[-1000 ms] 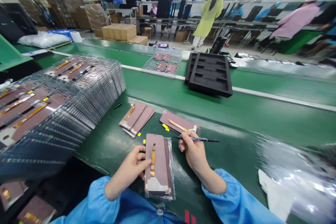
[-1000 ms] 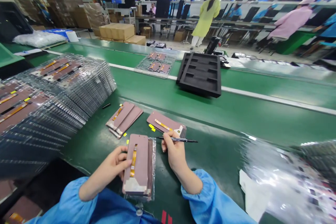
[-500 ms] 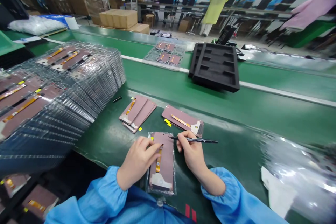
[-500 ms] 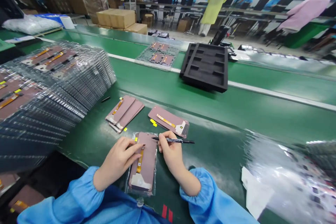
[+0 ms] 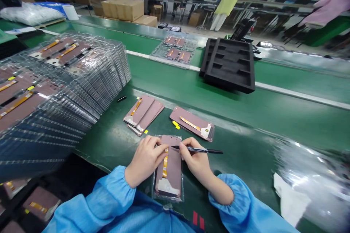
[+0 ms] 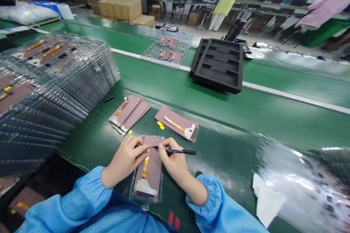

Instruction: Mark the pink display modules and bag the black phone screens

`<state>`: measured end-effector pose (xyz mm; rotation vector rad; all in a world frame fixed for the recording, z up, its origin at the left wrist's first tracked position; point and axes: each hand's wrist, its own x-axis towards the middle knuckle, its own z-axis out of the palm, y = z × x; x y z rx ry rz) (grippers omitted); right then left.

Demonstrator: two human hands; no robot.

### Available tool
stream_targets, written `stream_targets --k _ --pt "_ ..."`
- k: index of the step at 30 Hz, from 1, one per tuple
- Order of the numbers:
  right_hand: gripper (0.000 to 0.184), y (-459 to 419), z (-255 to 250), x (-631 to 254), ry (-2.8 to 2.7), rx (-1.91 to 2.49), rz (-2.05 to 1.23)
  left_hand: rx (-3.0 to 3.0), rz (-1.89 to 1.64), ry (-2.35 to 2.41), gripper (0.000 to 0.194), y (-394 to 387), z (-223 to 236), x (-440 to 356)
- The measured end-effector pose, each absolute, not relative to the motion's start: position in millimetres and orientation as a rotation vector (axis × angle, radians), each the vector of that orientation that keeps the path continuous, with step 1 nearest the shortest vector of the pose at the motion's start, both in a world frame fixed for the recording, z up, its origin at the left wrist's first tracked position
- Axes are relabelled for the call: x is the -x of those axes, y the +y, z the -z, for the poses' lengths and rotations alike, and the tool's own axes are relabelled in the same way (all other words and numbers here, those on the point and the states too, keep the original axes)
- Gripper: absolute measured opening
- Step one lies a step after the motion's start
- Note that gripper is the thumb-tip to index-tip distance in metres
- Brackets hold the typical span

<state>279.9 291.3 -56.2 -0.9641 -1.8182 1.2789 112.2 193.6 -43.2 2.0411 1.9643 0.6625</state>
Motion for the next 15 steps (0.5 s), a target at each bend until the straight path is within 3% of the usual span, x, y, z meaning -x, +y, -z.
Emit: stream_targets --k 15 --pt "0.020 290.3 55.1 -271.5 -2.062 0.886 -1.177 -1.858 -0.714 1.919 0.022 198.5 45.0 -110.2"
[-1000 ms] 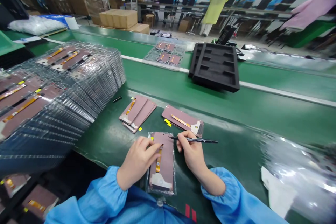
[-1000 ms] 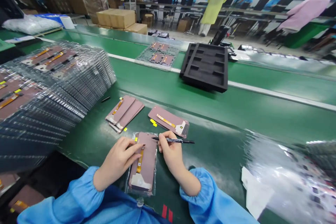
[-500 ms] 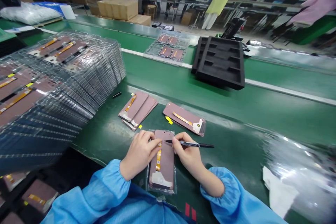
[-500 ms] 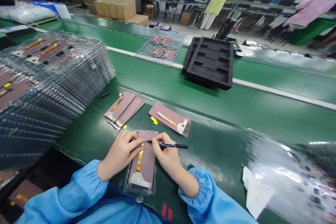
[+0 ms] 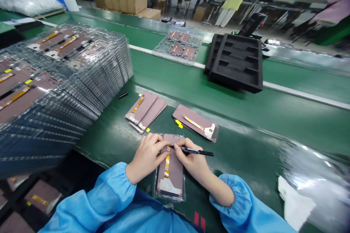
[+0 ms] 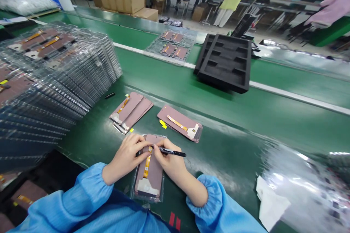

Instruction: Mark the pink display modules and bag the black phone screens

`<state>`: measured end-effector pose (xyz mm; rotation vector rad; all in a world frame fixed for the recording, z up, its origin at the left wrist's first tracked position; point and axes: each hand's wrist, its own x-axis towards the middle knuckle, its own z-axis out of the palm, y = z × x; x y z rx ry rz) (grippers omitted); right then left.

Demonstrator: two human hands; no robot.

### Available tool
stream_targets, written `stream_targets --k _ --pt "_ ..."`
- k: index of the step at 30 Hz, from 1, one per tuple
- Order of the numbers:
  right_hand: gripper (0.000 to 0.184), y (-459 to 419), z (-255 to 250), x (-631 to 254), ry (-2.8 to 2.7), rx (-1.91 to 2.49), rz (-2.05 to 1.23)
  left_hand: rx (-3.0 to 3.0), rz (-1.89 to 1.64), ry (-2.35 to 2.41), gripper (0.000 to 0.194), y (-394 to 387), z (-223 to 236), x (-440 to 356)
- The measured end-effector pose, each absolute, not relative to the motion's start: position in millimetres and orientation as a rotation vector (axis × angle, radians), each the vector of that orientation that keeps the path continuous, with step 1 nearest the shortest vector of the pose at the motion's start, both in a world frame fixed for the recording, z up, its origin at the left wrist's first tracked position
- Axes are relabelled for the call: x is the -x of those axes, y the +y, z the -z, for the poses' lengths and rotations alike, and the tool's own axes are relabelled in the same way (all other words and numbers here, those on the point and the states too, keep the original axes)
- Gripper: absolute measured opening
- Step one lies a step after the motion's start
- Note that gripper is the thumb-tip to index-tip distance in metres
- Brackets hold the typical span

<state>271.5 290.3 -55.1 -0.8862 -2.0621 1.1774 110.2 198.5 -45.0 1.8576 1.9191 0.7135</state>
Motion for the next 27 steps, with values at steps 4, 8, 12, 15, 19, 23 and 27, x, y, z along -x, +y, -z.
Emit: stream_targets --k 4,8,12,15,19,23,27 --pt "0.020 290 55 -271 -2.063 0.880 -1.179 -1.858 -0.703 1.919 0.021 198 45 -110" --pt "0.020 289 53 -269 -2.048 0.887 -1.164 -1.856 -0.701 1.912 0.022 199 44 -109" --pt "0.020 289 53 -269 -2.051 0.875 -1.171 -1.856 -0.702 1.914 0.021 198 44 -110" --pt "0.021 290 56 -272 -1.989 0.897 -1.213 -1.846 -0.697 1.919 0.020 195 43 -112" --pt "0.027 291 60 -278 -1.729 0.981 -1.341 -1.760 -0.804 1.861 0.027 198 31 -100" --pt "0.032 294 61 -280 -1.571 0.991 -1.432 -1.650 -0.694 2.240 0.030 222 8 -56" --pt "0.036 296 63 -279 -1.593 0.980 -1.454 -1.434 -0.550 2.538 0.065 257 -1 -13"
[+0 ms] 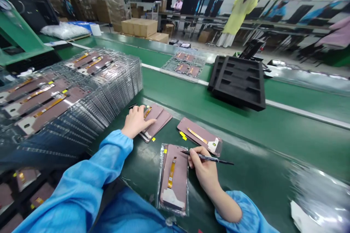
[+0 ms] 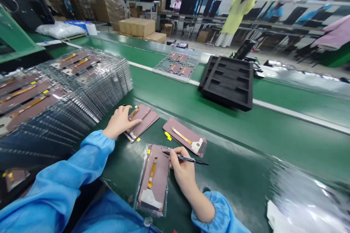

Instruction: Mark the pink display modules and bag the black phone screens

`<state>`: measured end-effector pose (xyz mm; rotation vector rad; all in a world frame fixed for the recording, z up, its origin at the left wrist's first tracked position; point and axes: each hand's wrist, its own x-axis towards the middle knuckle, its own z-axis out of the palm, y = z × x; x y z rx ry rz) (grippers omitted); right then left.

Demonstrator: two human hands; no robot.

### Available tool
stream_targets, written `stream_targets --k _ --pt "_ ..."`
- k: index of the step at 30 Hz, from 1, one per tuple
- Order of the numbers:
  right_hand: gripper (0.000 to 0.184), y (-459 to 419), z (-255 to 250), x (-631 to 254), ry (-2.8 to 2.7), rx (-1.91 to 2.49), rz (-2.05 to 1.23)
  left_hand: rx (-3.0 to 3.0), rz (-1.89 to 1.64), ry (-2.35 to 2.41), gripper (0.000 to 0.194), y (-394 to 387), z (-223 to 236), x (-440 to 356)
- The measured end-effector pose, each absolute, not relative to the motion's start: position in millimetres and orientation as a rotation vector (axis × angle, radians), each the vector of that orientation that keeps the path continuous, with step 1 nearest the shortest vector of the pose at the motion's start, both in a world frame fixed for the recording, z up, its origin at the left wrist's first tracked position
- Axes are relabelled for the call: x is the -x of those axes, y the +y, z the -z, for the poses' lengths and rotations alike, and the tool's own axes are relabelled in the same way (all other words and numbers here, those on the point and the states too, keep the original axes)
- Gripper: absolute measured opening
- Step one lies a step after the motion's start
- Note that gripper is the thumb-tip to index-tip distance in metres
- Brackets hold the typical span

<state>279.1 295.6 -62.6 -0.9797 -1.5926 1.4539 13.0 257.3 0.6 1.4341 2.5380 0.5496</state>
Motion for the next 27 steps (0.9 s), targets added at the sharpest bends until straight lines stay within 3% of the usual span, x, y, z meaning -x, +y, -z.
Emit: stream_targets --k 2,5,9,15,20,25,27 --pt "0.037 295 64 -279 -1.604 0.978 -1.450 -1.343 -0.509 2.558 0.073 271 3 -3" --pt "0.039 294 65 -279 -1.635 0.975 -1.439 -1.231 -0.529 2.525 0.071 282 9 4" --pt "0.041 294 67 -279 -1.640 0.967 -1.440 -1.130 -0.761 2.406 0.073 282 2 14" --pt "0.040 306 64 -281 -1.474 0.918 -1.409 -1.004 -1.175 1.971 0.064 241 -30 -6" --pt "0.039 320 59 -285 -1.366 0.928 -1.380 -0.855 -1.157 1.561 0.043 186 -26 -73" --pt "0.037 325 57 -288 -1.335 0.926 -1.360 -0.824 -1.013 1.477 0.080 169 17 -119" --pt "0.037 324 56 -287 -1.342 0.923 -1.360 -0.918 -0.953 1.603 0.082 170 29 -125"
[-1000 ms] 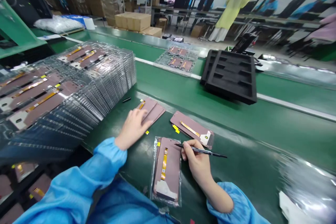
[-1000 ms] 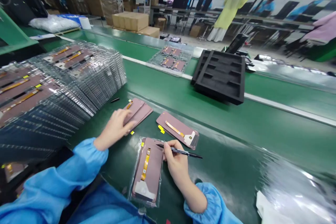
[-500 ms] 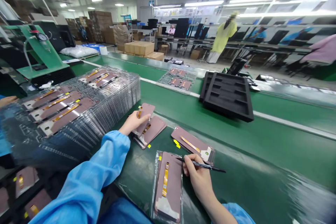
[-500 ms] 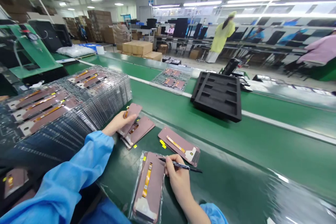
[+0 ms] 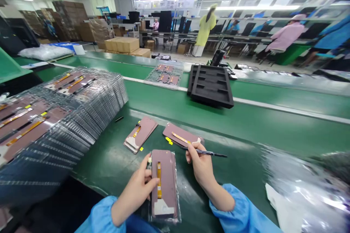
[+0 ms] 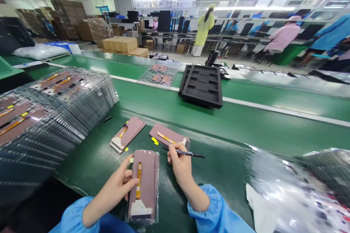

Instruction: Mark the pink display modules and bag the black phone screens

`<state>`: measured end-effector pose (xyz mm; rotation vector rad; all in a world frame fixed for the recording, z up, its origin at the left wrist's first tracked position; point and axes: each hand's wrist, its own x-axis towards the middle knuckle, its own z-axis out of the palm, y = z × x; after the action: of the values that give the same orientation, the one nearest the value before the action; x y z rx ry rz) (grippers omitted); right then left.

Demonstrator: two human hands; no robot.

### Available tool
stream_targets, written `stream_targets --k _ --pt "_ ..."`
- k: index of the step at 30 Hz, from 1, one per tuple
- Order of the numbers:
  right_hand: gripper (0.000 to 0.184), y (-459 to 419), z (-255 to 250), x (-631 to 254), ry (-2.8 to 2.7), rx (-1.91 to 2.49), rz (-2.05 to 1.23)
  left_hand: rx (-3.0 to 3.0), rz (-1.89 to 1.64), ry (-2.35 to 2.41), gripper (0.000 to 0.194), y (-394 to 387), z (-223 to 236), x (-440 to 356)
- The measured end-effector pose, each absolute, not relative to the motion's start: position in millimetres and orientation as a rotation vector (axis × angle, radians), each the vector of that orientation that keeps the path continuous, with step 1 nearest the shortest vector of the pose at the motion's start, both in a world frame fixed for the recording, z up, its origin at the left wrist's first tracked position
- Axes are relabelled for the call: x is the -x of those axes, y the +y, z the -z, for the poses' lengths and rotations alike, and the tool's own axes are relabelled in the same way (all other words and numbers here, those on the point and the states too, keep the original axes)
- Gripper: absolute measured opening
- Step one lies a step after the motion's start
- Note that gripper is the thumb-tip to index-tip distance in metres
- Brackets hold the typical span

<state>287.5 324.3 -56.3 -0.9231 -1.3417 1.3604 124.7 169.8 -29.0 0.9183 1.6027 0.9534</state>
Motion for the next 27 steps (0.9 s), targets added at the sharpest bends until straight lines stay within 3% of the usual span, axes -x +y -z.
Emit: stream_targets --k 6,10,16,27 --pt "0.035 316 55 -285 -1.422 0.932 -1.371 -1.548 -0.650 2.172 0.048 165 34 -124" --pt "0.029 304 51 -281 -1.558 0.940 -1.365 -1.776 -0.730 2.150 0.026 170 34 -119" --pt "0.023 289 50 -269 -1.873 0.856 -1.236 -1.852 -0.730 2.077 0.016 189 41 -113" --pt "0.023 291 61 -264 -2.030 0.868 -1.266 -1.768 -0.762 2.035 0.018 192 45 -112"
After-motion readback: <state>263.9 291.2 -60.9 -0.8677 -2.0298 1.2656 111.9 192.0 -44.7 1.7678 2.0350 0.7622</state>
